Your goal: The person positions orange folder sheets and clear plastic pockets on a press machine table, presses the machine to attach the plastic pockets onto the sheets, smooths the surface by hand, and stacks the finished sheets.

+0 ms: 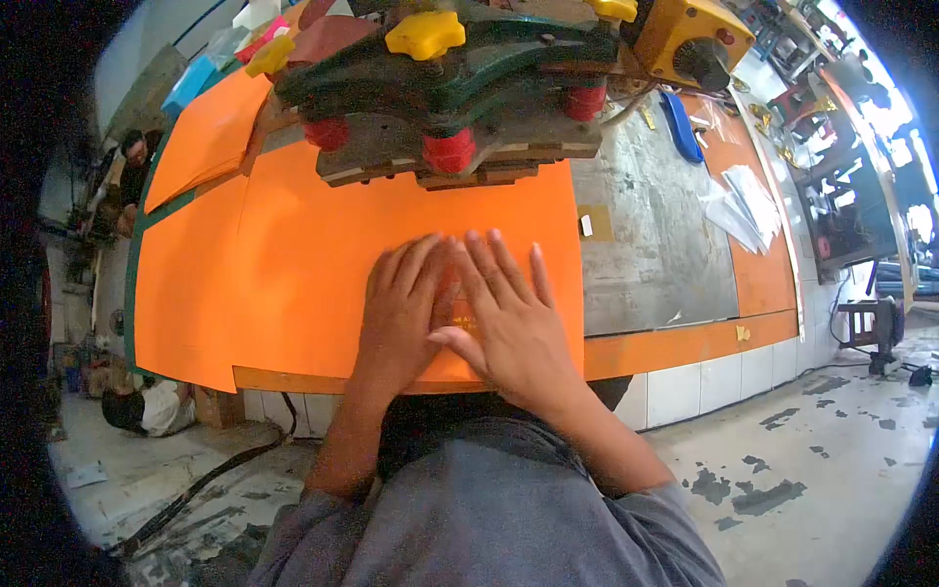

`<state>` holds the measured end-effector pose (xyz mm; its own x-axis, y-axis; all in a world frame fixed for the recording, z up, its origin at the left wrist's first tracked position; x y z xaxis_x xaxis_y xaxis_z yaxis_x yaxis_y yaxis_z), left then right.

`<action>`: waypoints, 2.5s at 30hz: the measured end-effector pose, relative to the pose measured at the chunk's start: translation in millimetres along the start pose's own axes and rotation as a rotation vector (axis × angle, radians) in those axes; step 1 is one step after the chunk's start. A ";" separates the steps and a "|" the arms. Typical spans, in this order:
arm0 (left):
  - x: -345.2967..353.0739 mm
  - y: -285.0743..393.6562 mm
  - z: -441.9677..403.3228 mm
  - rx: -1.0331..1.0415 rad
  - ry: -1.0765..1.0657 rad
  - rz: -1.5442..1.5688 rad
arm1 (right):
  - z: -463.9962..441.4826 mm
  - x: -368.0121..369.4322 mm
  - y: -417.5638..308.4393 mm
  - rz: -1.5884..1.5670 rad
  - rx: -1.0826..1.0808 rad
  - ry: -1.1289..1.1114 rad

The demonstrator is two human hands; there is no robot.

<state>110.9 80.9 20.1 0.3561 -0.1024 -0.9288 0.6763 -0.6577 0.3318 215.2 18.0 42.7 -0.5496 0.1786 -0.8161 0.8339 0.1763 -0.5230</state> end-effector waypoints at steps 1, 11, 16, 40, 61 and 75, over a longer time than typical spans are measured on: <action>4.1 1.7 1.8 0.043 0.037 -0.123 | -2.7 4.9 -1.2 0.004 0.004 0.001; 7.2 -2.4 5.9 0.036 0.009 -0.237 | 13.5 7.0 26.2 0.146 0.075 -0.046; 3.7 -3.6 7.0 0.024 0.020 -0.274 | 36.6 -7.1 46.7 0.287 0.186 -0.051; -16.0 -25.6 46.4 -0.022 -0.008 -0.102 | 57.5 -32.4 52.7 0.202 0.176 0.062; -32.5 -20.0 59.1 0.109 -0.013 -0.127 | 62.8 -40.6 53.2 0.060 0.128 0.156; -115.3 -267.9 46.9 -0.682 0.120 -0.380 | 63.7 -44.7 50.2 0.002 0.114 0.194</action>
<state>-141.5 233.8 30.6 0.0626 0.1445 -0.9875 0.9979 -0.0250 0.0596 284.8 -42.8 37.2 -0.5385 0.3632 -0.7604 0.8292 0.0675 -0.5549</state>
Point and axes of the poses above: each hand's wrist, its own z-axis away from the middle knuckle, its own x-axis out of the palm, y = z × x, the point moved 10 cm from there along -z, towards the middle knuckle, and after that the axes turned 9 degrees about -z, right-handed, at the moved point
